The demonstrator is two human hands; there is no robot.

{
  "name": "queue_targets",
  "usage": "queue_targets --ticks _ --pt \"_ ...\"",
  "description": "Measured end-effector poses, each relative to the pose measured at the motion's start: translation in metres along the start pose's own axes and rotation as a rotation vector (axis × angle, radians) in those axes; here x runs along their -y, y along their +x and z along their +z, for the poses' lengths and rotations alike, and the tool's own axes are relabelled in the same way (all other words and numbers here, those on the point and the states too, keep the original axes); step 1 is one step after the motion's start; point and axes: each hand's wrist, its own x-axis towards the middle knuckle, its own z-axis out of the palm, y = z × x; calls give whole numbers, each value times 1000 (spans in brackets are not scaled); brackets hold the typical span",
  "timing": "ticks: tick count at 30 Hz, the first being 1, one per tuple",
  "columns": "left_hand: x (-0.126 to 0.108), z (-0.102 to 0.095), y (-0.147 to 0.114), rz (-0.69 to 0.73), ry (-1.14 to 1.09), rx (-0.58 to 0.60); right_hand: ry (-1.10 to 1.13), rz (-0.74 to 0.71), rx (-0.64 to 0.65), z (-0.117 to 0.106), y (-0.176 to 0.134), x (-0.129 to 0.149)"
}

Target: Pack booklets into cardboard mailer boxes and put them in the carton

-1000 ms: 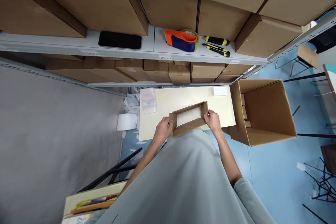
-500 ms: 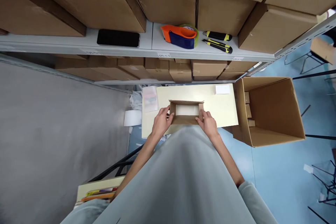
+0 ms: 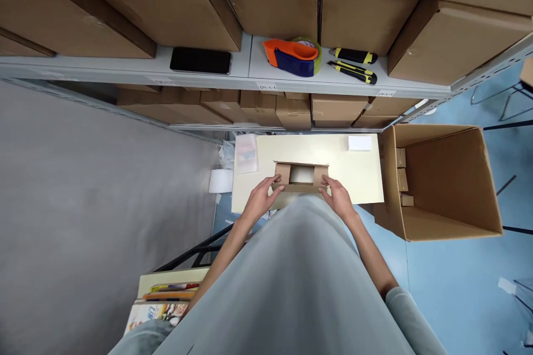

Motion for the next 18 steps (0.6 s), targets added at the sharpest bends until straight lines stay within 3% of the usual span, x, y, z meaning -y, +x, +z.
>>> queue_targets --ticks 4,9,18 --pt "5 -1 17 -92 41 -119 -109 99 -154 7 23 4" --pt "2 -8 31 12 98 -31 -182 19 -77 6 36 7" --pt "0 10 41 -127 -41 -7 88 113 -66 20 27 -11"
